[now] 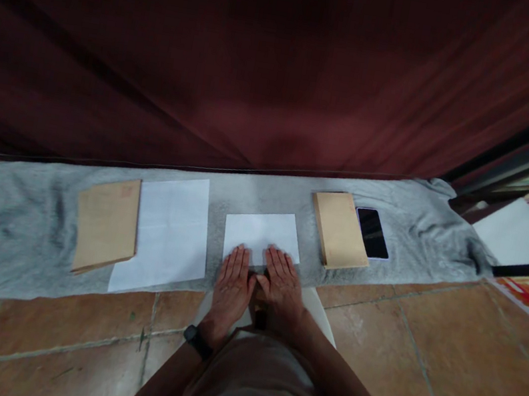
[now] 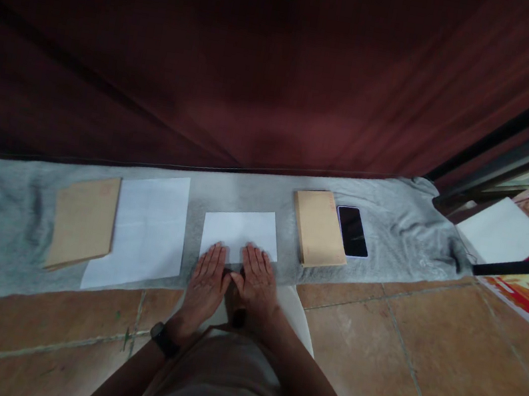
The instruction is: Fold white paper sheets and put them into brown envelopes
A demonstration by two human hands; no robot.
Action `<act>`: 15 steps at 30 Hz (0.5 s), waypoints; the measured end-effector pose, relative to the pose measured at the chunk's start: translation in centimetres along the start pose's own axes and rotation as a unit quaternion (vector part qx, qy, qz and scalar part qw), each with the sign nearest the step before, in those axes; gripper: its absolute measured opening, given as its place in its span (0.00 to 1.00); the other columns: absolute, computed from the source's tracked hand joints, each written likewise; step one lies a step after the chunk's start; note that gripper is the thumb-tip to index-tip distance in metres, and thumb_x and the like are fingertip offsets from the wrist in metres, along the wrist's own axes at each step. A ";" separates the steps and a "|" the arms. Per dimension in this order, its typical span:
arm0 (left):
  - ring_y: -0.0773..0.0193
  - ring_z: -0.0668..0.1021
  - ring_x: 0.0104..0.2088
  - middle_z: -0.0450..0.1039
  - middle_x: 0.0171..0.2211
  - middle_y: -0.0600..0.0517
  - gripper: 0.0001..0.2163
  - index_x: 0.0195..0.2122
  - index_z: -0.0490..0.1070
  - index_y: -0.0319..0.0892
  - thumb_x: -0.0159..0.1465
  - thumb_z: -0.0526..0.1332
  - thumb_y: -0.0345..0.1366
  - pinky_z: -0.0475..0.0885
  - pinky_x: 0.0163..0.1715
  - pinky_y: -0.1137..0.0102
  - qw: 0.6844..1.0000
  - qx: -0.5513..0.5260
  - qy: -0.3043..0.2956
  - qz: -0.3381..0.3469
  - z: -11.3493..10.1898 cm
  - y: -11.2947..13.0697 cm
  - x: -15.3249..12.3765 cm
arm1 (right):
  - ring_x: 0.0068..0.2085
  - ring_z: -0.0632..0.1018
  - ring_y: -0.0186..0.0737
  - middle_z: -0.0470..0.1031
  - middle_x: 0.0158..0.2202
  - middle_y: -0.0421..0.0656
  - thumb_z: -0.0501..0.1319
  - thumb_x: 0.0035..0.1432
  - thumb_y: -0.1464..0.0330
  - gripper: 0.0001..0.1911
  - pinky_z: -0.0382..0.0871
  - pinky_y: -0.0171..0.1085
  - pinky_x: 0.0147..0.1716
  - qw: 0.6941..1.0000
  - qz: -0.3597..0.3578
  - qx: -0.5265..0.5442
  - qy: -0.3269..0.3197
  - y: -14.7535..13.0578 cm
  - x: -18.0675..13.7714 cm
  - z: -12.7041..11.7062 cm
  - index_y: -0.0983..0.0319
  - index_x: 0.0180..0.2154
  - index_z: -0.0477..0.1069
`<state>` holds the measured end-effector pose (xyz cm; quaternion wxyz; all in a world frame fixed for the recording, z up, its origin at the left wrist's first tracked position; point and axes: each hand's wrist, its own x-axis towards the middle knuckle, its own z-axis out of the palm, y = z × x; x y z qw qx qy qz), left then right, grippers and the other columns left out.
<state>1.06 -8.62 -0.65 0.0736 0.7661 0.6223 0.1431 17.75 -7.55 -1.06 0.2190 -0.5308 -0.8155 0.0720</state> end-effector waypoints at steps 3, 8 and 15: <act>0.49 0.53 0.73 0.52 0.72 0.35 0.28 0.72 0.50 0.32 0.73 0.49 0.38 0.56 0.70 0.48 1.000 0.000 0.010 -0.025 -0.4 -0.6 0.2 | 0.72 0.59 0.49 0.58 0.71 0.55 0.50 0.74 0.62 0.30 0.55 0.55 0.70 1.000 0.018 -0.014 0.001 0.9 -0.5 -0.1 0.68 0.72 0.51; 0.47 0.58 0.72 0.56 0.70 0.33 0.27 0.70 0.54 0.31 0.73 0.50 0.39 0.59 0.68 0.48 0.999 0.003 0.027 -0.046 -0.8 -1.7 0.9 | 0.71 0.60 0.55 0.59 0.70 0.58 0.50 0.73 0.63 0.30 0.57 0.55 0.67 0.994 0.084 -0.063 0.013 3.3 -0.7 -0.3 0.70 0.70 0.54; 0.45 0.63 0.69 0.61 0.69 0.36 0.24 0.66 0.63 0.35 0.72 0.53 0.40 0.64 0.64 0.49 0.999 0.041 -0.011 -0.027 -1.4 -2.8 2.1 | 0.64 0.68 0.56 0.67 0.65 0.59 0.51 0.72 0.62 0.29 0.64 0.53 0.61 0.988 0.143 -0.058 0.026 5.5 1.2 -0.8 0.69 0.68 0.58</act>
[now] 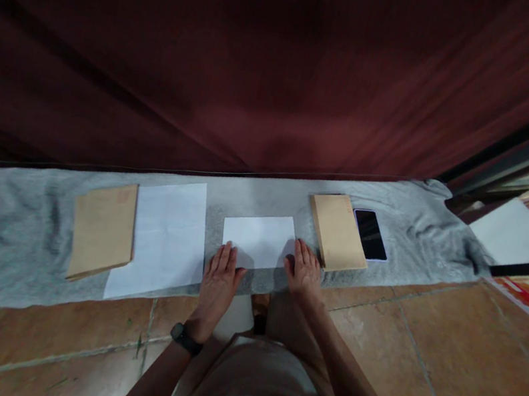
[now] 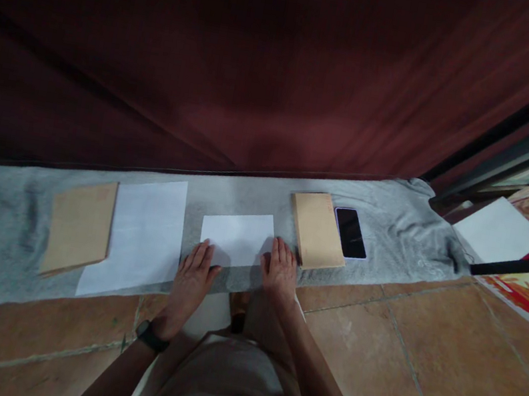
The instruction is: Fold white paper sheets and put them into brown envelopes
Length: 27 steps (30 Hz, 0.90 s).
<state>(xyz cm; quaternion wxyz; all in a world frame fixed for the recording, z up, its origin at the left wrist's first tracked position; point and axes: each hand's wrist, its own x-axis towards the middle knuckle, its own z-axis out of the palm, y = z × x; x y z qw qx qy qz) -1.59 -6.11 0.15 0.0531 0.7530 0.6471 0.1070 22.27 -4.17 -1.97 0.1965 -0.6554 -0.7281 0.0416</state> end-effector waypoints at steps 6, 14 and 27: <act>0.49 0.69 0.66 0.65 0.67 0.42 0.20 0.64 0.67 0.43 0.72 0.54 0.36 0.64 0.64 0.49 0.999 0.010 -0.031 0.042 -0.8 -0.3 0.7 | 0.52 0.75 0.57 0.74 0.56 0.59 0.54 0.69 0.65 0.27 0.69 0.52 0.50 0.998 0.062 0.015 0.005 -0.8 2.3 0.1 0.66 0.66 0.61; 0.49 0.68 0.66 0.65 0.67 0.43 0.19 0.63 0.68 0.43 0.73 0.52 0.35 0.63 0.63 0.51 0.999 0.007 -0.016 0.045 -0.8 0.0 2.0 | 0.40 0.79 0.48 0.78 0.42 0.52 0.55 0.65 0.69 0.23 0.73 0.42 0.43 0.986 0.118 0.113 0.022 0.2 5.4 1.0 0.65 0.60 0.68; 0.47 0.68 0.66 0.62 0.69 0.45 0.19 0.63 0.69 0.45 0.72 0.53 0.35 0.64 0.61 0.49 0.999 -0.005 -0.013 0.043 -0.8 0.1 3.2 | 0.44 0.78 0.45 0.72 0.45 0.49 0.55 0.60 0.75 0.24 0.76 0.43 0.48 0.954 0.115 0.262 0.086 -0.1 8.7 1.1 0.63 0.58 0.70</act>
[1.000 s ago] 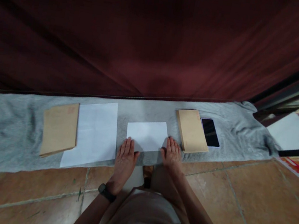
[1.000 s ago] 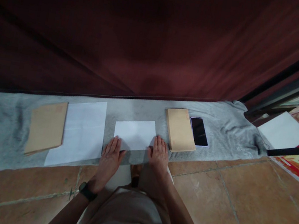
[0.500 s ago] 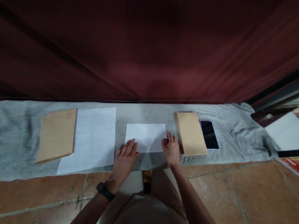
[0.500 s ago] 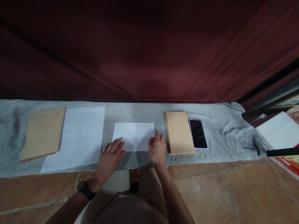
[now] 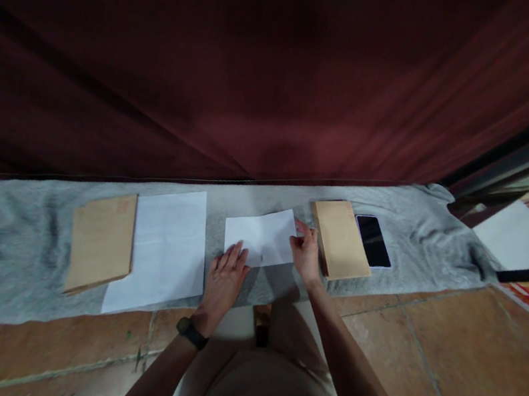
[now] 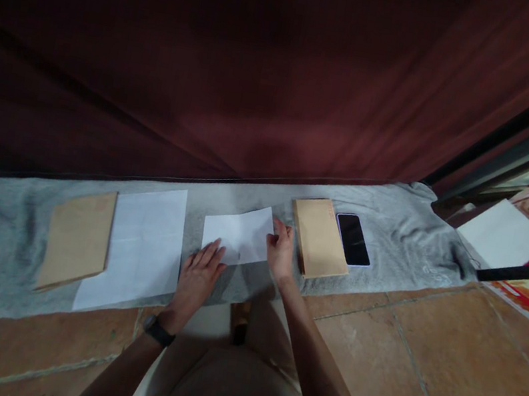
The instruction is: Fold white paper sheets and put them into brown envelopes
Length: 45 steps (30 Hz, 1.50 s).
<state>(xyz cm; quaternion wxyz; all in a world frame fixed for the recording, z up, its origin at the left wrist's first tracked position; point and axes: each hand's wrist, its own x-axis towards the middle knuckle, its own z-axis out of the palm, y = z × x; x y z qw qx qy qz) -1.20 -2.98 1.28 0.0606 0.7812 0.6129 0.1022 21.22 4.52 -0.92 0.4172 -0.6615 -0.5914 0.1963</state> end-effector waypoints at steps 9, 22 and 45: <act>0.49 0.67 0.67 0.62 0.69 0.42 0.19 0.63 0.68 0.42 0.73 0.51 0.34 0.63 0.64 0.50 1.000 -0.013 0.003 -0.001 0.2 0.1 0.7 | 0.62 0.70 0.50 0.65 0.60 0.58 0.53 0.65 0.76 0.22 0.68 0.47 0.60 0.990 -0.056 -0.127 -0.004 0.0 -0.4 -1.0 0.67 0.60 0.68; 0.53 0.58 0.72 0.58 0.71 0.40 0.24 0.70 0.56 0.35 0.74 0.46 0.36 0.57 0.70 0.50 0.995 -0.043 0.083 0.015 1.6 1.4 5.9 | 0.70 0.61 0.49 0.61 0.70 0.52 0.49 0.72 0.70 0.25 0.53 0.51 0.70 0.953 -0.188 -0.182 -0.156 -3.4 -1.0 4.4 0.68 0.67 0.62; 0.49 0.57 0.72 0.55 0.71 0.36 0.27 0.71 0.53 0.31 0.74 0.45 0.40 0.54 0.70 0.50 0.993 -0.004 0.104 -0.059 3.5 -0.7 6.7 | 0.70 0.61 0.54 0.56 0.72 0.54 0.48 0.75 0.61 0.29 0.51 0.55 0.69 0.948 -0.130 -0.278 -0.084 0.4 -0.1 2.3 0.66 0.70 0.56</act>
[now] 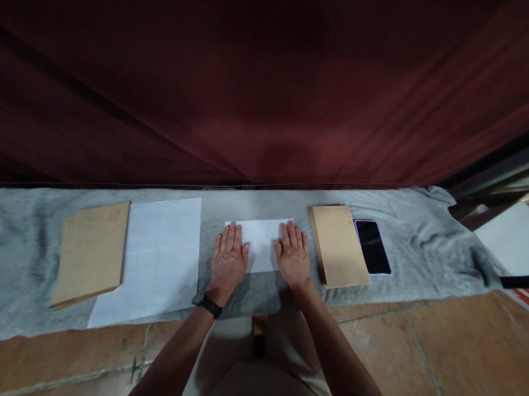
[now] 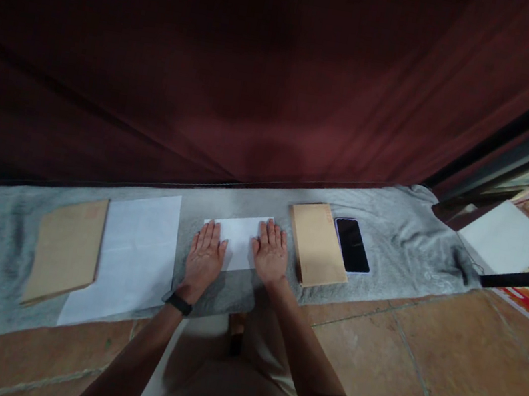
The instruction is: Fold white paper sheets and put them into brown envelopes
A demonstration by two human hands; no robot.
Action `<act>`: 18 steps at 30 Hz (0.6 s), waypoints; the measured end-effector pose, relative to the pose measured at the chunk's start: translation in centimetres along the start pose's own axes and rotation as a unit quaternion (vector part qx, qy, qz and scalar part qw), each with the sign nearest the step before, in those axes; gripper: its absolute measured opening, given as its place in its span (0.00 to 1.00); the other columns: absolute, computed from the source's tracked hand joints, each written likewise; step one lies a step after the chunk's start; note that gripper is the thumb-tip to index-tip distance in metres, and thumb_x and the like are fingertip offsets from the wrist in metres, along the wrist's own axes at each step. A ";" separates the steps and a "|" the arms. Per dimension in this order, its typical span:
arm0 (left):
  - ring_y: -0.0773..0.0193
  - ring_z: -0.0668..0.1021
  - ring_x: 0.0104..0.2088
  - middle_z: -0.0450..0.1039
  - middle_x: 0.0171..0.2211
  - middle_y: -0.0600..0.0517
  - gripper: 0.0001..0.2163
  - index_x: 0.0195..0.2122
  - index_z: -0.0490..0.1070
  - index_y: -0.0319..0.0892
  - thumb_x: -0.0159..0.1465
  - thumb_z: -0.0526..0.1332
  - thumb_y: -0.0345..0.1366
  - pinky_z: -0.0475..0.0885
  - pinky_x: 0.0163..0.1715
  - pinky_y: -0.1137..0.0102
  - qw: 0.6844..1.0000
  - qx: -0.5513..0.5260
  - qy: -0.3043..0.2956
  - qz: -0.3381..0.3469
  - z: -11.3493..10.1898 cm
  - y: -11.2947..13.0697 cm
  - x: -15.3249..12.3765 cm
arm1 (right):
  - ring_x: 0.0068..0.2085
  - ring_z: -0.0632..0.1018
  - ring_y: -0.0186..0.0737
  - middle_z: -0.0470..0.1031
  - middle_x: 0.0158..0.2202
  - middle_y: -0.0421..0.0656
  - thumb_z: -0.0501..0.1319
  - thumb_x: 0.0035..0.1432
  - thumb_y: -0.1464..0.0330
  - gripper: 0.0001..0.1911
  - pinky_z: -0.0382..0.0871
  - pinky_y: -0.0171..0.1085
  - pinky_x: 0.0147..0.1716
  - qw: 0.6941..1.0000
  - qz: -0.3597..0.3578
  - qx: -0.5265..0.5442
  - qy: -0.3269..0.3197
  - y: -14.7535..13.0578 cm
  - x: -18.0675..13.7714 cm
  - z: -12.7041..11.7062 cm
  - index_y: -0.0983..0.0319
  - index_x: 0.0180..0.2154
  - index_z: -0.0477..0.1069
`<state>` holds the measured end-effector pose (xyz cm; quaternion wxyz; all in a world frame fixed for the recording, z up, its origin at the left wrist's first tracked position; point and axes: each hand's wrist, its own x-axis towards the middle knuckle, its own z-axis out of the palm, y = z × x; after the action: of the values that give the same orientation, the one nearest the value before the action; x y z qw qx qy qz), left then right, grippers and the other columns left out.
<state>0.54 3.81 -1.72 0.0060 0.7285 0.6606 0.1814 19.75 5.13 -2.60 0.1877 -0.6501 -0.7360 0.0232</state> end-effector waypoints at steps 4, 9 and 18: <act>0.47 0.56 0.73 0.54 0.71 0.33 0.27 0.71 0.52 0.29 0.75 0.44 0.41 0.52 0.70 0.47 1.000 -0.006 0.023 -0.013 -0.1 0.7 -0.1 | 0.71 0.60 0.55 0.55 0.72 0.54 0.47 0.75 0.60 0.29 0.50 0.55 0.69 1.000 0.000 0.000 0.000 0.0 -0.2 0.1 0.67 0.71 0.55; 0.52 0.53 0.73 0.54 0.72 0.39 0.27 0.72 0.51 0.34 0.75 0.44 0.39 0.51 0.71 0.50 0.997 -0.033 -0.017 0.061 0.6 3.9 -0.2 | 0.71 0.58 0.55 0.54 0.73 0.54 0.47 0.75 0.60 0.30 0.49 0.55 0.69 1.000 -0.001 0.003 0.002 -0.1 -0.2 0.1 0.66 0.71 0.54; 0.51 0.54 0.73 0.52 0.72 0.35 0.28 0.72 0.50 0.30 0.74 0.45 0.40 0.54 0.71 0.51 0.999 -0.020 -0.027 0.043 1.2 3.3 -0.8 | 0.71 0.60 0.54 0.54 0.72 0.54 0.46 0.75 0.59 0.30 0.50 0.56 0.69 1.000 -0.004 0.004 0.000 0.1 -0.2 0.2 0.67 0.71 0.54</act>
<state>4.04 2.93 -2.20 0.0303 0.7607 0.6243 0.1753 19.78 5.04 -2.87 0.1904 -0.6468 -0.7381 0.0249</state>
